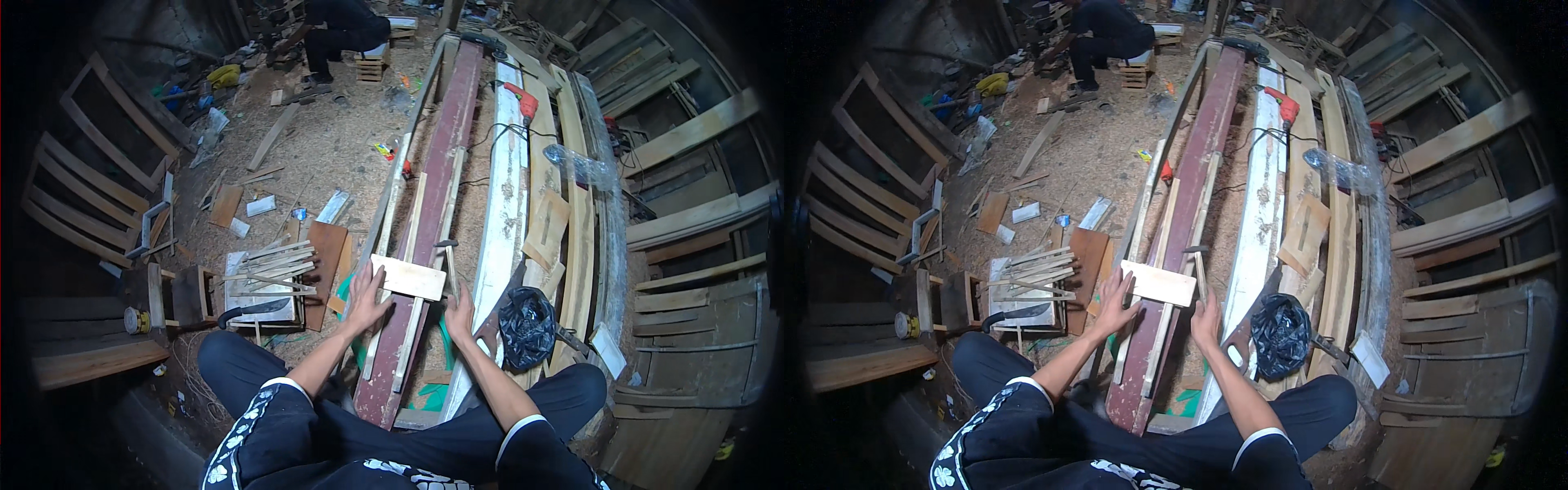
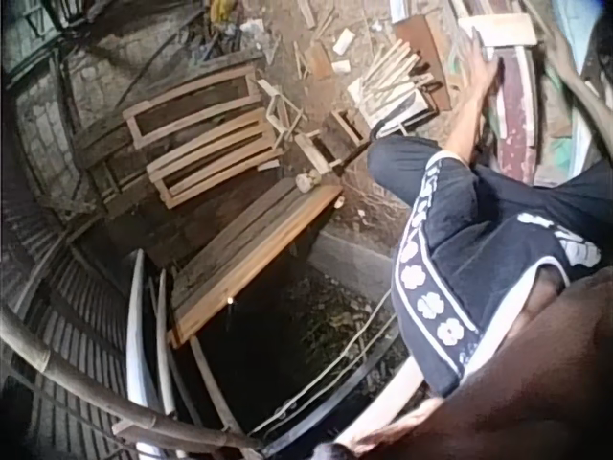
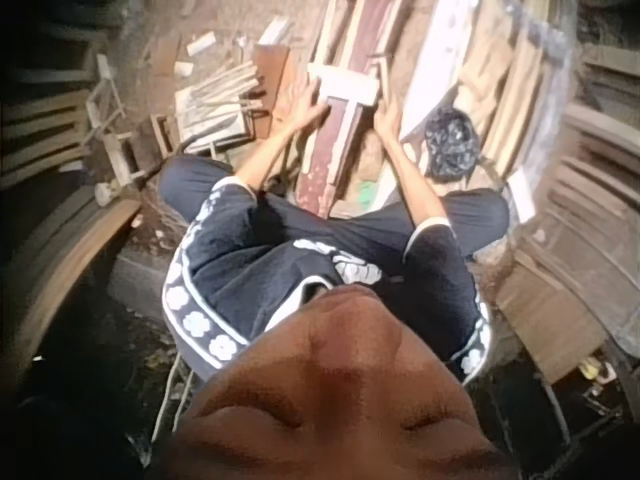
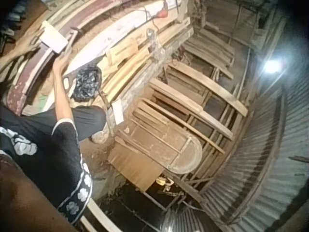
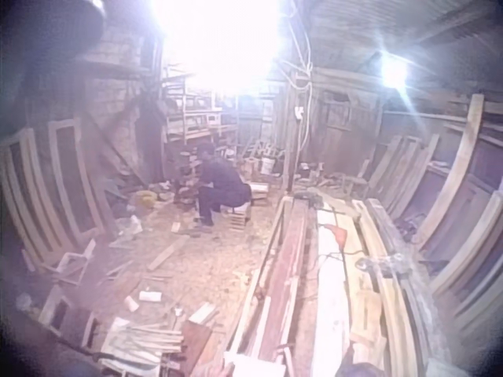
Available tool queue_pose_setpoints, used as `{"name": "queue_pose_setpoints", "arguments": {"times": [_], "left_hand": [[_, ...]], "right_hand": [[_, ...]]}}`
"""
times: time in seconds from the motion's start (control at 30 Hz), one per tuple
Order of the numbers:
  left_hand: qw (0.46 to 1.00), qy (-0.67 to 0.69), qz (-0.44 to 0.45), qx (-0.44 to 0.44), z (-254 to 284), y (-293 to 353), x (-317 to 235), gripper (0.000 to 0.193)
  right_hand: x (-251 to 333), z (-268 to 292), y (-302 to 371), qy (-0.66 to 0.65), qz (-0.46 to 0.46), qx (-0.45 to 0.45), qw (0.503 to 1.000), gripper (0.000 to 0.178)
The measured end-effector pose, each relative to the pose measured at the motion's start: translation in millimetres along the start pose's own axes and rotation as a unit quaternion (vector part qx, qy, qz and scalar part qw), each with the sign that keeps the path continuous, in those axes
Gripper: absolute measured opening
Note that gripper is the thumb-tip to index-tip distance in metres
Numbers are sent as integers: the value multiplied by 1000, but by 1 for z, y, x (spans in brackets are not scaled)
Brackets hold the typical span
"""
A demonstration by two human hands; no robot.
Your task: Hammering nails into a small wooden frame while sitting on the floor of a workshop.
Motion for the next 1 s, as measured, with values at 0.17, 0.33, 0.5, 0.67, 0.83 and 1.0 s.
{"name": "queue_pose_setpoints", "arguments": {"times": [0.17,0.33,0.5,0.67,0.83,1.0], "left_hand": [[998,-17,-50,31,-12,-11,-38,80],[995,-33,-76,59,-22,-17,-56,77],[994,-54,-62,72,-23,-10,-47,75],[994,-58,-64,74,-26,-12,-54,74],[995,-57,-35,74,-26,2,-43,77],[994,-92,24,57,-16,40,-25,103]], "right_hand": [[-22,35,-17,7,-13,-57,998,58],[-59,73,-51,52,-27,-107,993,74],[-87,53,-37,247,-154,43,956,78],[-75,55,-27,321,-100,34,941,62],[-38,34,-11,387,-34,30,921,58],[32,-27,36,302,93,94,944,64]]}}
Point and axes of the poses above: each hand's wrist, its own y-axis away from the middle knuckle, its own z-axis out of the back of the hand, x = y × z, the point moved 10 cm from there along -y, towards the middle knuckle, and after that the axes turned 10 degrees about x, right-handed, at the moved point
